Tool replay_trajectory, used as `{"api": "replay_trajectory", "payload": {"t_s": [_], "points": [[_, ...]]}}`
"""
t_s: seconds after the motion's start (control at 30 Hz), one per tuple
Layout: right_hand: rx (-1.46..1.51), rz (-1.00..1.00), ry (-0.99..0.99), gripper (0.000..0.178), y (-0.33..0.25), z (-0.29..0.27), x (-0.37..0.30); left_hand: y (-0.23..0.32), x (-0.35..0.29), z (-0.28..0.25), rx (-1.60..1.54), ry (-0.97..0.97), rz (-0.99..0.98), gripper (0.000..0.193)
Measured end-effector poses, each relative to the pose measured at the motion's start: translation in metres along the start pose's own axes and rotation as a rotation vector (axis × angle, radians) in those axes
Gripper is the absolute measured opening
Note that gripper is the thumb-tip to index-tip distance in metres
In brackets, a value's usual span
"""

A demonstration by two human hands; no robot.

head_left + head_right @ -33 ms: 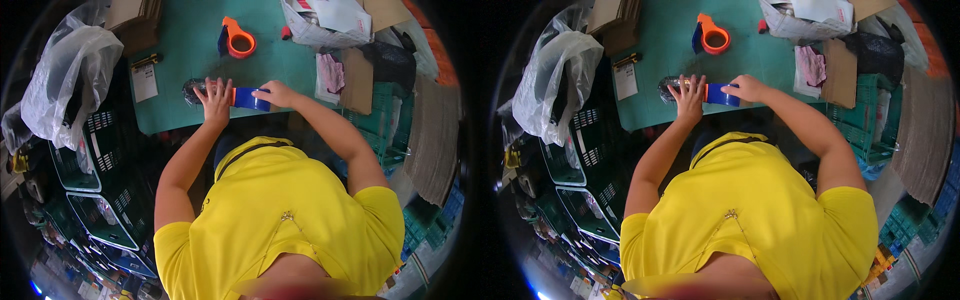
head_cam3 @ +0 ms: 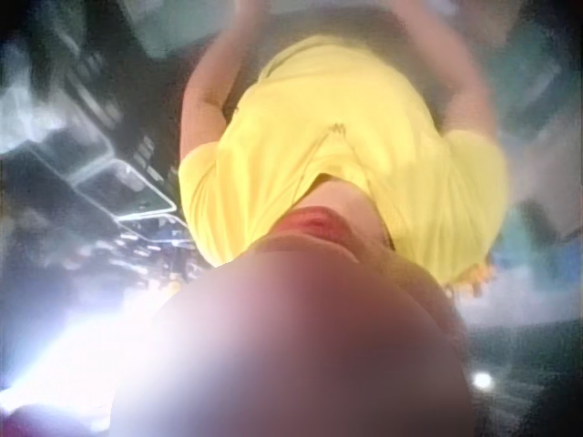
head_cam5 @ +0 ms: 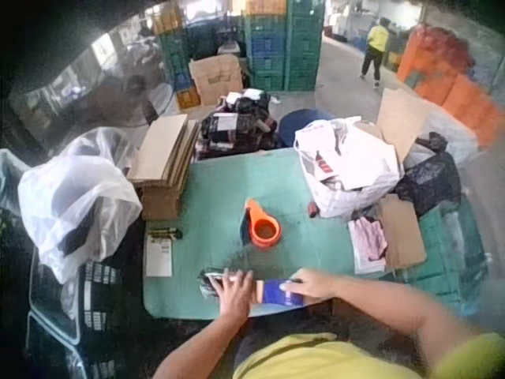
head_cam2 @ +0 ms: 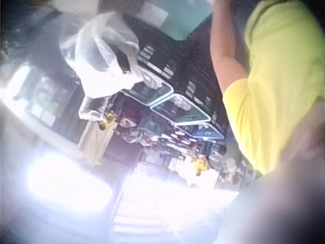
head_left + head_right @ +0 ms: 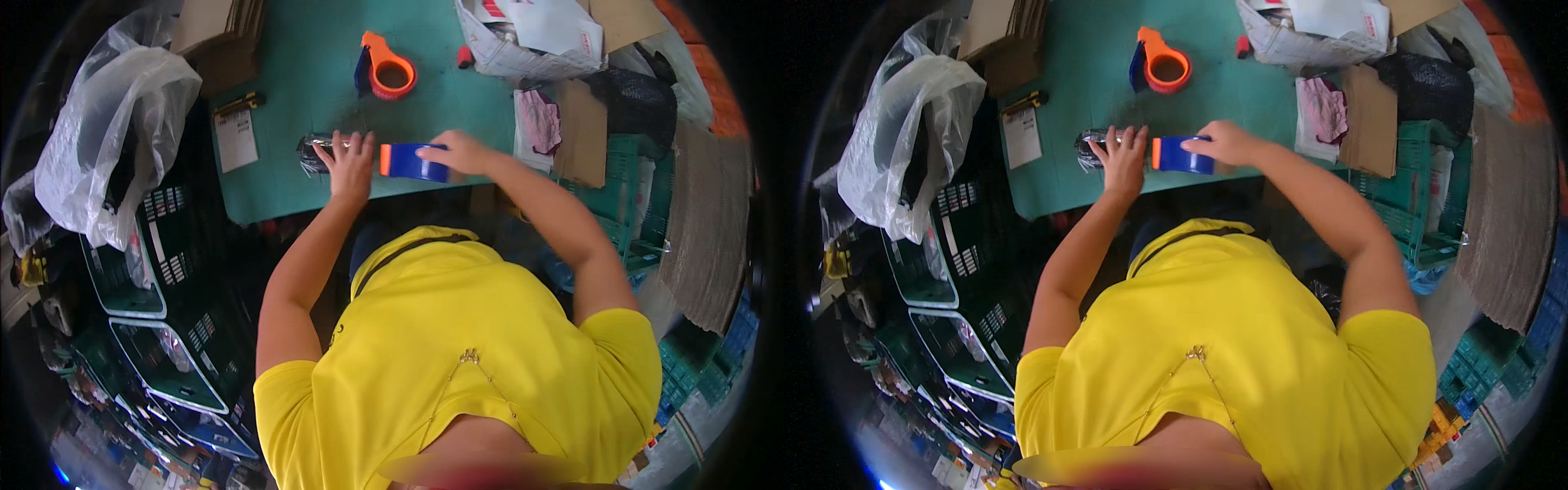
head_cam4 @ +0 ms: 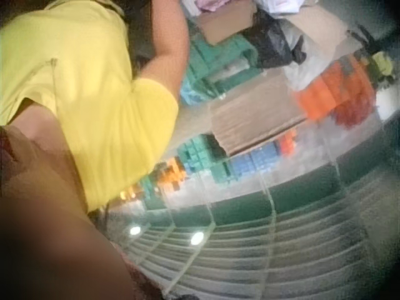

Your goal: The person packs small items into white poly mailers and cardboard boxes at a warehouse workstation. They place items into bags, seal them with tape, affix labels, and move completed packages into green bins. The person also handles black mesh items and uses a tape dispenser and label printer throughout.

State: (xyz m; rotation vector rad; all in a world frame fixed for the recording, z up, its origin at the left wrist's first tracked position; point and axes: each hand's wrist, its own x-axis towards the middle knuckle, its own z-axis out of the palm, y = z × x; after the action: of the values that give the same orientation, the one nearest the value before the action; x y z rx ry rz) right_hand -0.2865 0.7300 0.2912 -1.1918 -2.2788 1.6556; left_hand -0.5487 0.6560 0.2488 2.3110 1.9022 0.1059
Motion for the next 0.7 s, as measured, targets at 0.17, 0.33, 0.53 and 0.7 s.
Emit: {"api": "replay_trajectory", "payload": {"t_s": [0.17, 0.33, 0.53, 0.7], "points": [[-0.091, 0.267, -0.195, 0.061, -0.102, -0.09, -0.049, -0.004, 0.004, 0.004, -0.916, 0.116, -0.136, 0.076], [-0.487, 0.223, -0.178, 0.051, -0.043, -0.032, -0.025, 0.019, -0.016, 0.022, -1.291, 0.076, -0.1, 0.079], [-0.582, 0.214, 0.225, 0.044, -0.019, 0.043, -0.028, 0.033, -0.031, 0.037, -1.315, 0.31, -0.189, 0.086], [0.041, 0.25, 0.517, 0.043, -0.043, 0.063, -0.023, 0.022, -0.043, 0.038, -1.437, 0.284, -0.289, 0.093]]}}
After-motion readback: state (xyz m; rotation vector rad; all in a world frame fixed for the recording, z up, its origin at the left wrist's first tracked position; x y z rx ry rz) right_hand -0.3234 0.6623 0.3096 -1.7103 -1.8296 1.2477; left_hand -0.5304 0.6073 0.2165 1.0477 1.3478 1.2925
